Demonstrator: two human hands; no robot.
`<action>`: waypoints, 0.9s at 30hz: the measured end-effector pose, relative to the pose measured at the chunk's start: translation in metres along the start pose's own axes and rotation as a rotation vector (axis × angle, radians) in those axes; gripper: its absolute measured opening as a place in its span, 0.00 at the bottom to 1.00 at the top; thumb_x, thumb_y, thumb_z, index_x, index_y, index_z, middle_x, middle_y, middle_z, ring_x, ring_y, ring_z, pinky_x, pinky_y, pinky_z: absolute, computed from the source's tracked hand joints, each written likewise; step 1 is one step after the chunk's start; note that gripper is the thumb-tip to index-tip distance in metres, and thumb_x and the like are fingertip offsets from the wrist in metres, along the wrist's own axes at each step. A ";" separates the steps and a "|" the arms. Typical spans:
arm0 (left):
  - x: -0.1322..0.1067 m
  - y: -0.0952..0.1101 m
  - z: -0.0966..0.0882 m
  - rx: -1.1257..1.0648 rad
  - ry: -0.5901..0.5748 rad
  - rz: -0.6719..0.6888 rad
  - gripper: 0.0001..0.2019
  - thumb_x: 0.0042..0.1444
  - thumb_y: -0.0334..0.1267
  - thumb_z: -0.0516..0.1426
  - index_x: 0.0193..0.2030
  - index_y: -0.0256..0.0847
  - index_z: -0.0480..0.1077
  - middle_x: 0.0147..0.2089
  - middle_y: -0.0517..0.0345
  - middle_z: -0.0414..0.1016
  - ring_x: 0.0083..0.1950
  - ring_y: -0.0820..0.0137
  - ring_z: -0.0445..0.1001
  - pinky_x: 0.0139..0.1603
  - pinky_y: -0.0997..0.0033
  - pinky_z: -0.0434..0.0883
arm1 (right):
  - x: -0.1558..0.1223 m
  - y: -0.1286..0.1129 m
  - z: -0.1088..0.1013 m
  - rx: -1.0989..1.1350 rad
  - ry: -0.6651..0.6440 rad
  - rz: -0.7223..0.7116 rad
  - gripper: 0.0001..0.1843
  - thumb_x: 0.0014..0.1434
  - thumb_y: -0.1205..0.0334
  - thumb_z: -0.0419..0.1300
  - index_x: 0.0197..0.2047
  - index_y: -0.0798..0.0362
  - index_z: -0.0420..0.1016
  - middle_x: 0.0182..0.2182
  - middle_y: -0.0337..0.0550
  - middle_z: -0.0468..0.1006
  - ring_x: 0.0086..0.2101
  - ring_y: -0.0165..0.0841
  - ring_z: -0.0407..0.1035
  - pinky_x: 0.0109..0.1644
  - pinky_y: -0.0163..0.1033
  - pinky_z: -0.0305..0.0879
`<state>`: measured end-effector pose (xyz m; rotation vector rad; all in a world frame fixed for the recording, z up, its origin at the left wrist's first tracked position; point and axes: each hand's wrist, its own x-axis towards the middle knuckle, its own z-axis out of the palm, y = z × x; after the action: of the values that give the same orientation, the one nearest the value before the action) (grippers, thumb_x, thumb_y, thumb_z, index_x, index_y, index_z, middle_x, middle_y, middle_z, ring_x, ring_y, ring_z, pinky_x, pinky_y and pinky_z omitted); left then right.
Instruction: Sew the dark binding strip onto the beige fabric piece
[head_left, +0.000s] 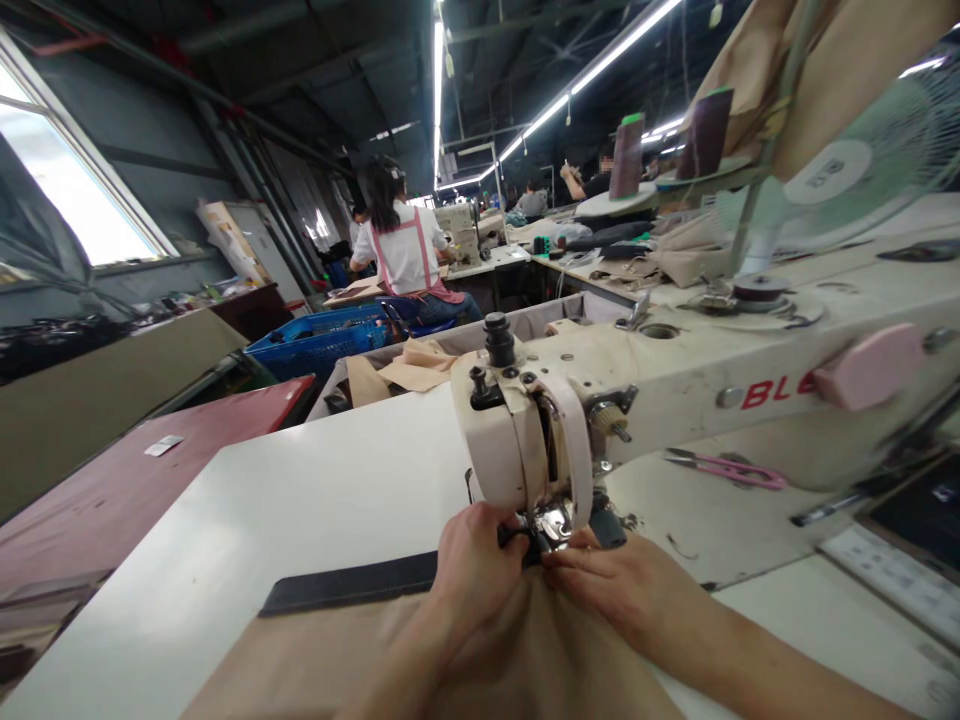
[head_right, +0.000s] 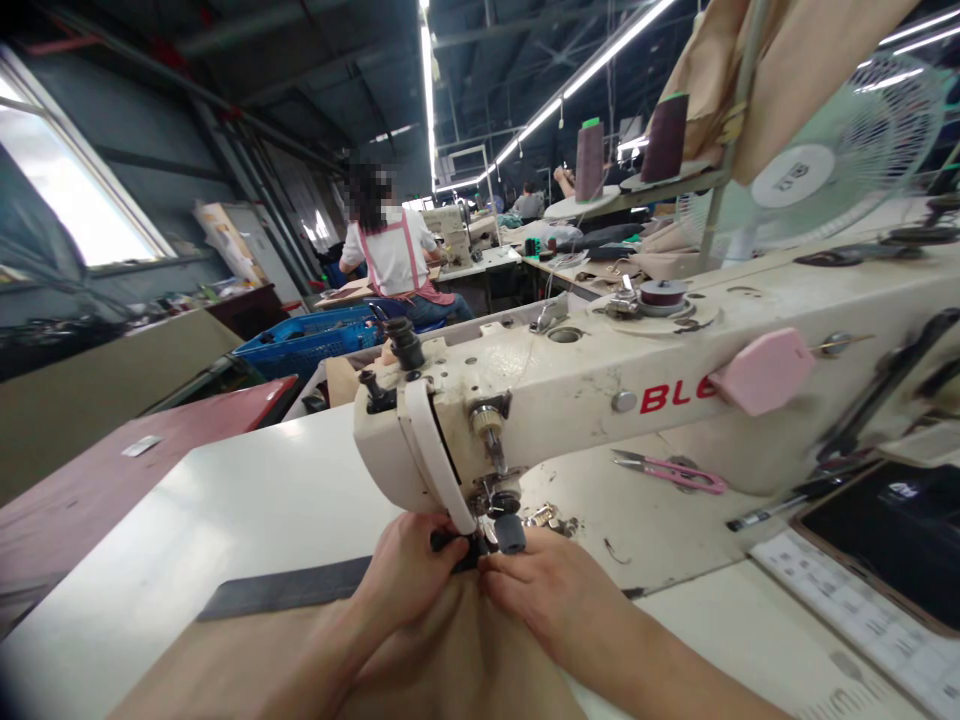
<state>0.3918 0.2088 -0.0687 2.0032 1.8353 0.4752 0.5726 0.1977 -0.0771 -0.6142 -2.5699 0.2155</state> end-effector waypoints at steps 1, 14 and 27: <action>0.001 0.000 0.000 0.003 0.000 0.001 0.08 0.49 0.33 0.55 0.32 0.42 0.75 0.36 0.55 0.78 0.40 0.64 0.75 0.38 0.70 0.65 | 0.000 0.000 0.000 0.003 0.007 0.013 0.20 0.67 0.69 0.41 0.39 0.58 0.75 0.40 0.50 0.79 0.43 0.38 0.72 0.49 0.40 0.69; 0.007 0.000 0.001 0.019 0.015 0.034 0.07 0.50 0.32 0.55 0.33 0.40 0.75 0.36 0.53 0.78 0.42 0.62 0.75 0.39 0.69 0.67 | 0.001 0.001 0.002 0.043 0.067 0.059 0.21 0.66 0.68 0.41 0.38 0.56 0.76 0.36 0.49 0.80 0.40 0.39 0.73 0.48 0.43 0.68; -0.101 -0.106 -0.027 0.556 0.146 0.209 0.28 0.61 0.46 0.47 0.66 0.55 0.43 0.68 0.60 0.48 0.68 0.57 0.47 0.63 0.42 0.46 | -0.058 -0.052 0.005 0.974 0.008 0.841 0.23 0.57 0.60 0.56 0.57 0.45 0.65 0.25 0.35 0.72 0.26 0.30 0.68 0.28 0.32 0.61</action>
<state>0.2778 0.1177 -0.0965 2.6032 2.0151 0.1766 0.5951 0.1243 -0.0922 -1.1822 -1.6924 1.5755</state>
